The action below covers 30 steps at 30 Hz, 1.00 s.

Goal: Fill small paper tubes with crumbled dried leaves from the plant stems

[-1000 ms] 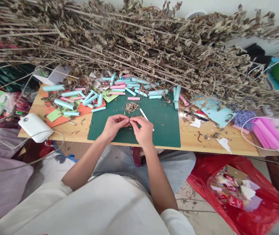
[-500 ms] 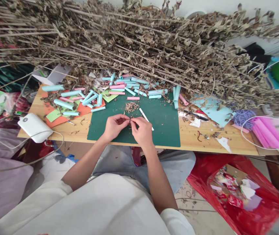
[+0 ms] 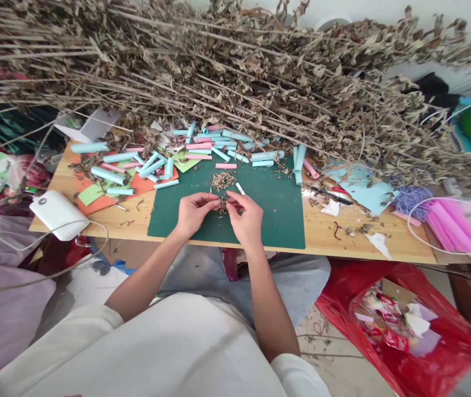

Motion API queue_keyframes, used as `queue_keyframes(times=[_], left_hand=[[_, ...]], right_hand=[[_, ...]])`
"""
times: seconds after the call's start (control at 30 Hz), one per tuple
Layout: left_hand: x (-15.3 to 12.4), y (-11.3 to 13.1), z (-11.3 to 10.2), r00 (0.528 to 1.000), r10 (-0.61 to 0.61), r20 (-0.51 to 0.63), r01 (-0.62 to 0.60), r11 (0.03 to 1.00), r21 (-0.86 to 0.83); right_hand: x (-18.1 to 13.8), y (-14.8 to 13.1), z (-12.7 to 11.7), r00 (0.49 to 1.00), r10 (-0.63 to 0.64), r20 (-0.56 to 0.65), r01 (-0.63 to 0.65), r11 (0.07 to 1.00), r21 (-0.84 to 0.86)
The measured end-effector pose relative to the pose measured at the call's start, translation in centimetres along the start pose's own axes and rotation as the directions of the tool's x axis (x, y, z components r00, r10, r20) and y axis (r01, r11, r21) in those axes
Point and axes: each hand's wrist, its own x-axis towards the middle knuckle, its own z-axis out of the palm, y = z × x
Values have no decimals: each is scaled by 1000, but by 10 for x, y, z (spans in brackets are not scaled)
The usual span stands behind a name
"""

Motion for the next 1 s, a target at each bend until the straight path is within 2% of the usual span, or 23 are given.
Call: queue_keyframes(times=[0.1,0.27,0.37,0.5,0.67,0.87,1.0], left_hand=[[-1,-2,0,1000,14,13,-15,999,30],[-3,-4,-3,999,36,39,-38,998,57],[-3,-6,-3,998,49,44,-52,995,86],[-3,-7,-3,990,135,35,-139,972,191],[-6,-8,-3,979,192,61,-201,947,250],[-4,-6,-3,995,96,24,-99,980,170],[-3,-6,-2,997,82,-10,-80,984,156]], right_hand=[[-1,-5,-1,997,-57,47,59,997,-47],[-1,-9,1,983,-175,53,181,969,-166],[-1,-3,3,959,-280,34,280,933,-228],[-3,3,5,927,-372,41,366,877,-312],[-6,-2,8,941,-333,59,332,881,-336],[-3,-5,5,987,-153,-44,145,978,-149],[0,-2,-1,987,-161,-23,156,976,-152]])
